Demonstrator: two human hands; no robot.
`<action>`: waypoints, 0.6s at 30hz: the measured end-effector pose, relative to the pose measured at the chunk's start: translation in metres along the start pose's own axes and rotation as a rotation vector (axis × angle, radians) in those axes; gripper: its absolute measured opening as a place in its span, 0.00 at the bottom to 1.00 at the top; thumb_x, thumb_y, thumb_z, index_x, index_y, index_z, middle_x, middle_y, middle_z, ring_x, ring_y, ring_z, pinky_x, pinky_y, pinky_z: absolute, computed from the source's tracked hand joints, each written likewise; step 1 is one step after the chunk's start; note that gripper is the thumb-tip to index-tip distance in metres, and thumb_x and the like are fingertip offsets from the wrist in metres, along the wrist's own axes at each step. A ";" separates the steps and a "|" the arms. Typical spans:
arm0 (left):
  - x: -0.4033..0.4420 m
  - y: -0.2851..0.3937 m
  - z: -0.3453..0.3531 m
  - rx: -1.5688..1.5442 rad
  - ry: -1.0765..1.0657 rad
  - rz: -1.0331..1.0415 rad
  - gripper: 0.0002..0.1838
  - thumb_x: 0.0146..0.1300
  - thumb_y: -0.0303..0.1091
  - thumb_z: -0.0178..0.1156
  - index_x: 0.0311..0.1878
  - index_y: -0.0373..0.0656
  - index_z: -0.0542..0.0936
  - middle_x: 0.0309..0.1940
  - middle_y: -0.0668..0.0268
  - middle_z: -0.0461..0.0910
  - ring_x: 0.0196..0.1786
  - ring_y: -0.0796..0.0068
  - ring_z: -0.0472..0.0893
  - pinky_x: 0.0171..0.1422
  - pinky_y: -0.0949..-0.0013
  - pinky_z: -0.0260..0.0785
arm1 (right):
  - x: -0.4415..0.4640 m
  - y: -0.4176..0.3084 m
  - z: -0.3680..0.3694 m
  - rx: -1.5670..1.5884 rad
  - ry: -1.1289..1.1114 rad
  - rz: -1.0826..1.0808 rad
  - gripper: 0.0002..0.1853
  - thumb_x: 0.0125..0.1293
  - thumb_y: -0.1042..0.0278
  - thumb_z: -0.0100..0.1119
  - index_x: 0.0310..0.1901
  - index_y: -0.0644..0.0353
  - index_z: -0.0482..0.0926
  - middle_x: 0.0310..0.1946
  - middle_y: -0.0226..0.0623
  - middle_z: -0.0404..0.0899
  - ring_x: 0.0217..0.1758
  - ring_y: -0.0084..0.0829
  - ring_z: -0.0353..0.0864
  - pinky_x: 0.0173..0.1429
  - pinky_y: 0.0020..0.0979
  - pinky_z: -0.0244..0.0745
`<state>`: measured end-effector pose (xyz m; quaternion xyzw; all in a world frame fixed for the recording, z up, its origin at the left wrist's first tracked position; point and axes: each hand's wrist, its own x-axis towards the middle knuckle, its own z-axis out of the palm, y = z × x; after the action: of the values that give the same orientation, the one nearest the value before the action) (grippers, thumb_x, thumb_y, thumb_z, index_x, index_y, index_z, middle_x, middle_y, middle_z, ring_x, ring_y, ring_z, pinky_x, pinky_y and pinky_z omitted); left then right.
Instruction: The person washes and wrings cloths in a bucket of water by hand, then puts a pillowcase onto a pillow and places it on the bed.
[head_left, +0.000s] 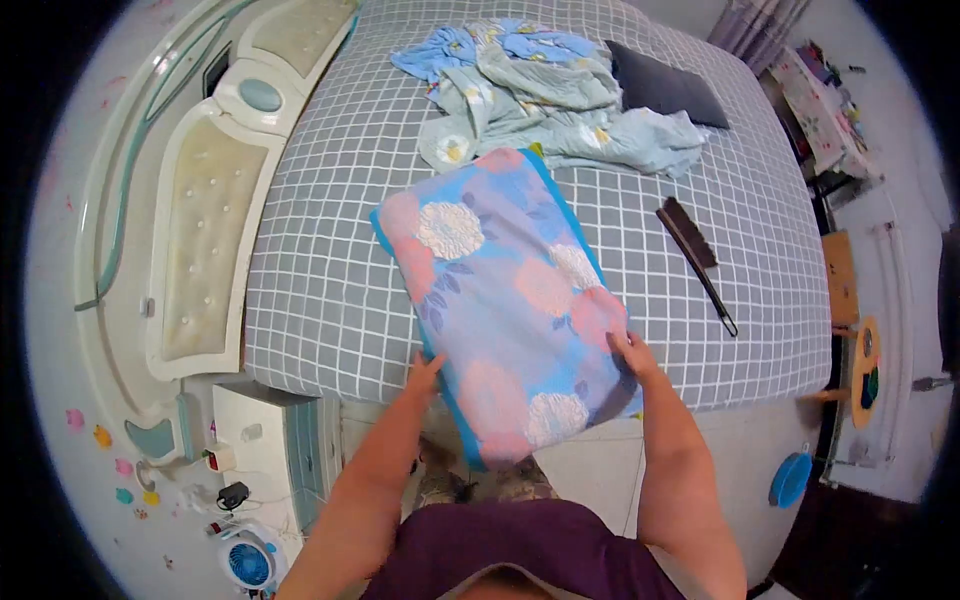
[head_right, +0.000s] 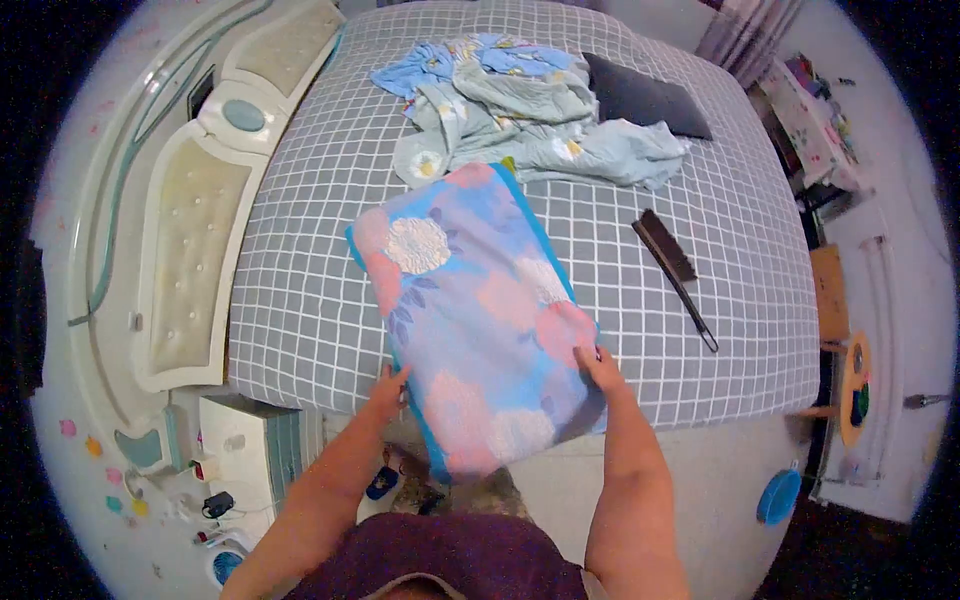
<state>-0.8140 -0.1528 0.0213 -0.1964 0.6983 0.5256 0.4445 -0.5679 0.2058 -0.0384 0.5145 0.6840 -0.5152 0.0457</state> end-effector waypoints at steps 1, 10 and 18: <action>0.019 -0.010 0.000 -0.121 -0.097 0.053 0.39 0.53 0.41 0.60 0.64 0.41 0.52 0.56 0.57 0.64 0.52 0.62 0.70 0.50 0.59 0.66 | -0.012 -0.020 0.003 -0.044 0.006 0.006 0.48 0.47 0.35 0.56 0.57 0.72 0.61 0.51 0.55 0.68 0.55 0.42 0.69 0.57 0.35 0.63; 0.036 -0.020 0.012 -0.515 -0.355 -0.073 0.26 0.53 0.35 0.60 0.55 0.35 0.67 0.48 0.55 0.73 0.47 0.60 0.75 0.52 0.61 0.68 | 0.009 -0.028 0.039 0.152 0.259 -0.114 0.30 0.52 0.45 0.56 0.36 0.72 0.77 0.31 0.42 0.78 0.35 0.31 0.76 0.41 0.32 0.69; -0.074 -0.054 0.058 -0.673 -0.379 -0.069 0.24 0.60 0.41 0.53 0.56 0.39 0.66 0.50 0.60 0.71 0.52 0.64 0.71 0.53 0.59 0.66 | 0.034 -0.136 0.010 -0.272 0.058 -0.408 0.25 0.52 0.46 0.54 0.20 0.66 0.76 0.15 0.44 0.75 0.21 0.42 0.76 0.30 0.39 0.69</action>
<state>-0.7111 -0.1340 0.0496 -0.2542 0.3850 0.7371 0.4939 -0.6904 0.2287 0.0263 0.3693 0.8378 -0.4019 -0.0102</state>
